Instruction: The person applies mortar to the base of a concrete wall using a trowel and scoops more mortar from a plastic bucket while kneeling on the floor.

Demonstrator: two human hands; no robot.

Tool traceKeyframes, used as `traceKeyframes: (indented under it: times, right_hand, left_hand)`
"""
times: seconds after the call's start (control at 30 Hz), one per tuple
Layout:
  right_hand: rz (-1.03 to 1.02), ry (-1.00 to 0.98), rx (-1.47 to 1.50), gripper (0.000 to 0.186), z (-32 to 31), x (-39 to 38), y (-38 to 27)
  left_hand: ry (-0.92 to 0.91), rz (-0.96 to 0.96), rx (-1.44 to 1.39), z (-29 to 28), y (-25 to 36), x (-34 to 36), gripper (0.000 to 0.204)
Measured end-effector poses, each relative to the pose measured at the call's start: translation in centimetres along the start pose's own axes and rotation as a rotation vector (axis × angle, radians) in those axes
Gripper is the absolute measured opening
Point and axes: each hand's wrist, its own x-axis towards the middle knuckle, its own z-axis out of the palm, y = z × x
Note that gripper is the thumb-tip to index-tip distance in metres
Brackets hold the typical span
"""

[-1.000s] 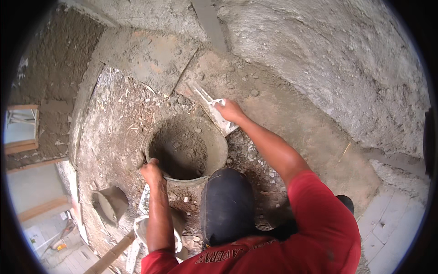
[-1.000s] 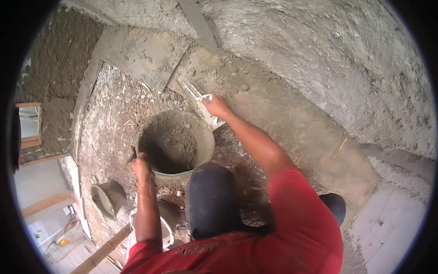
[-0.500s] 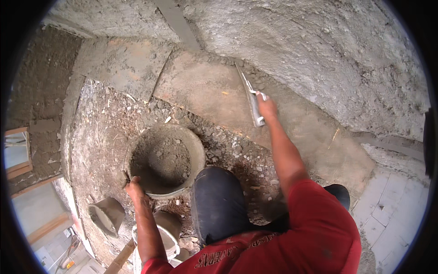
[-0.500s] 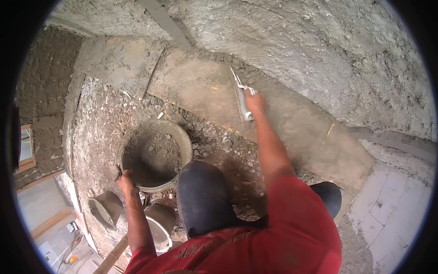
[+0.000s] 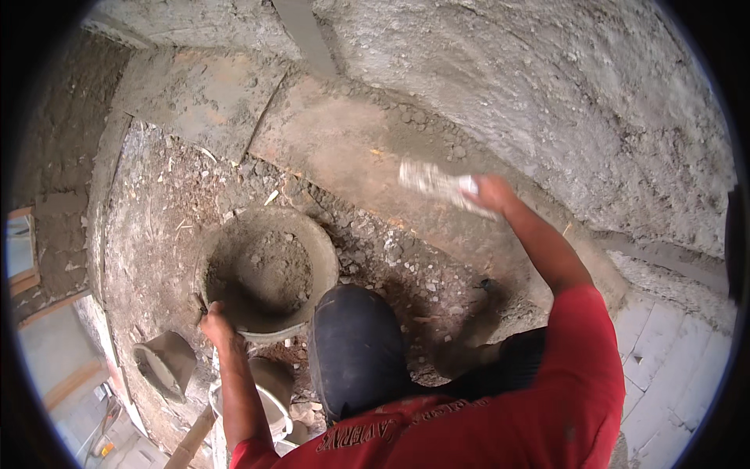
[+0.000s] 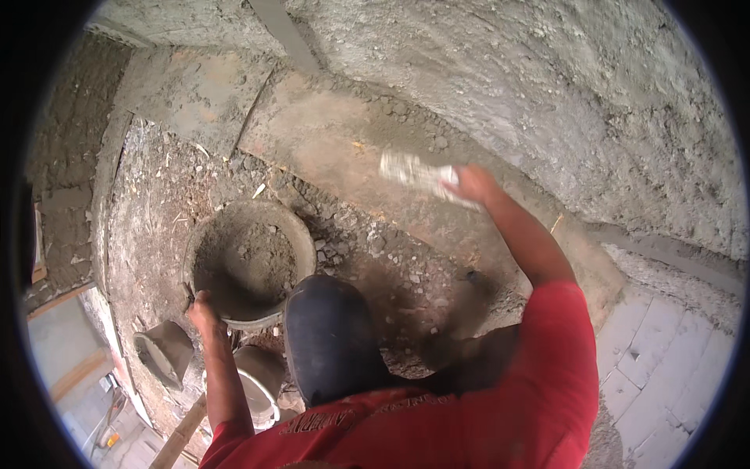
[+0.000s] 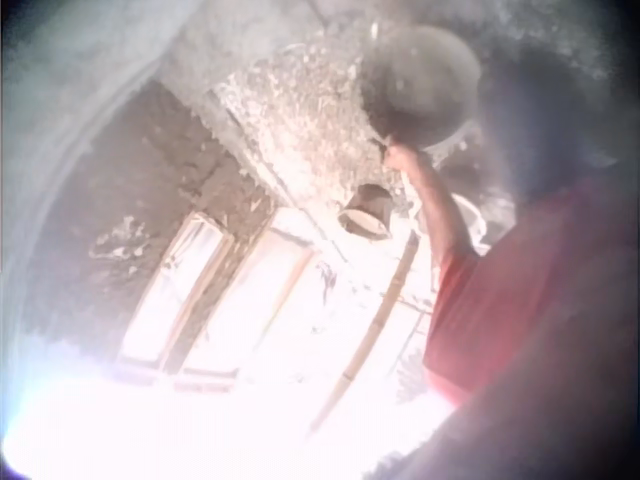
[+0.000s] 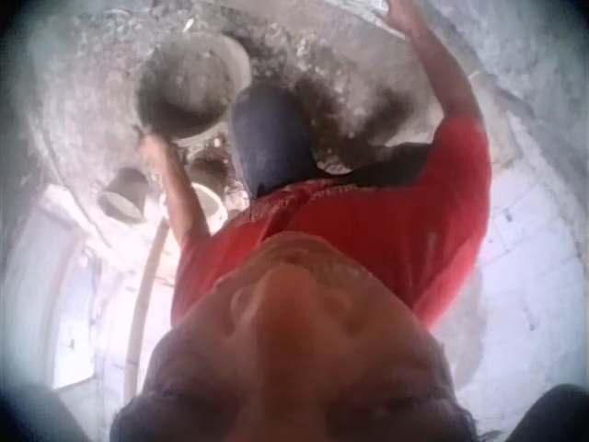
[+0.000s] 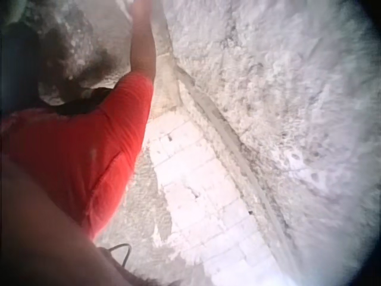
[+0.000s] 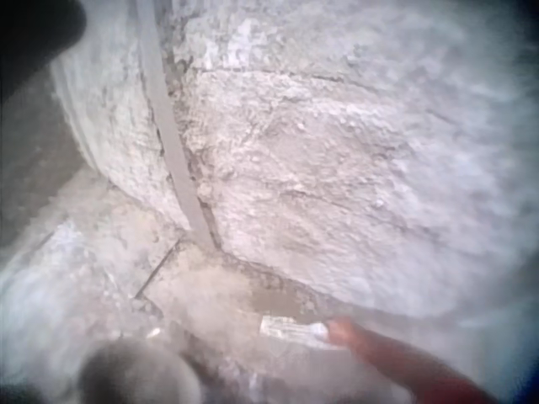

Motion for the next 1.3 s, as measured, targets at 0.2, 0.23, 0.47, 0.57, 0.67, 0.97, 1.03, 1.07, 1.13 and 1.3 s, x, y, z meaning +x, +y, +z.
traceKeyframes:
  times: [0.2,0.23,0.47,0.57,0.67,0.97,1.03,1.07,1.13,1.3]
  right_hand:
    - [0.200,0.354,-0.026,0.061,-0.3,8.8,-2.8]
    - [0.221,0.385,-0.026,0.061,-0.3,8.7,-3.7]
    - [0.032,0.519,-0.107,0.048,-1.5,5.2,-8.0]
    - [-0.131,0.167,-0.114,0.032,-6.5,0.8,-19.3]
    - [-0.690,0.382,-0.507,0.016,-5.8,-4.1,-26.4]
    - [-0.209,0.276,0.139,0.035,-13.2,-2.1,-25.8]
    - [-0.130,0.332,0.280,0.047,-10.2,2.0,-23.7]
    - [-0.058,0.202,0.493,0.052,-8.2,3.9,-24.6]
    - [-0.064,0.116,0.628,0.059,-2.1,8.7,-26.7]
    - [0.329,0.272,0.930,0.069,3.5,19.1,-25.7]
  left_hand:
    - [0.006,-0.033,0.019,-0.6,-1.0,1.3,0.014]
    - [0.007,-0.010,-0.014,-0.2,-0.4,0.7,0.013]
    - [-0.091,-0.031,-0.149,1.1,1.5,-1.3,0.015]
    - [-0.094,-0.009,-0.212,0.5,0.5,-0.3,0.016]
    - [-0.146,-0.015,-0.224,0.6,0.1,-0.3,0.020]
    - [-0.110,-0.098,-0.037,-2.8,-1.8,0.2,0.022]
    - [-0.117,-0.107,-0.181,-3.4,-3.3,0.9,0.022]
    - [-0.084,-0.099,-0.204,-4.2,-3.8,1.3,0.023]
    - [-0.007,-0.108,-0.195,-5.6,-4.9,1.9,0.024]
    - [-0.091,-0.077,-0.236,-2.3,-4.6,0.4,0.024]
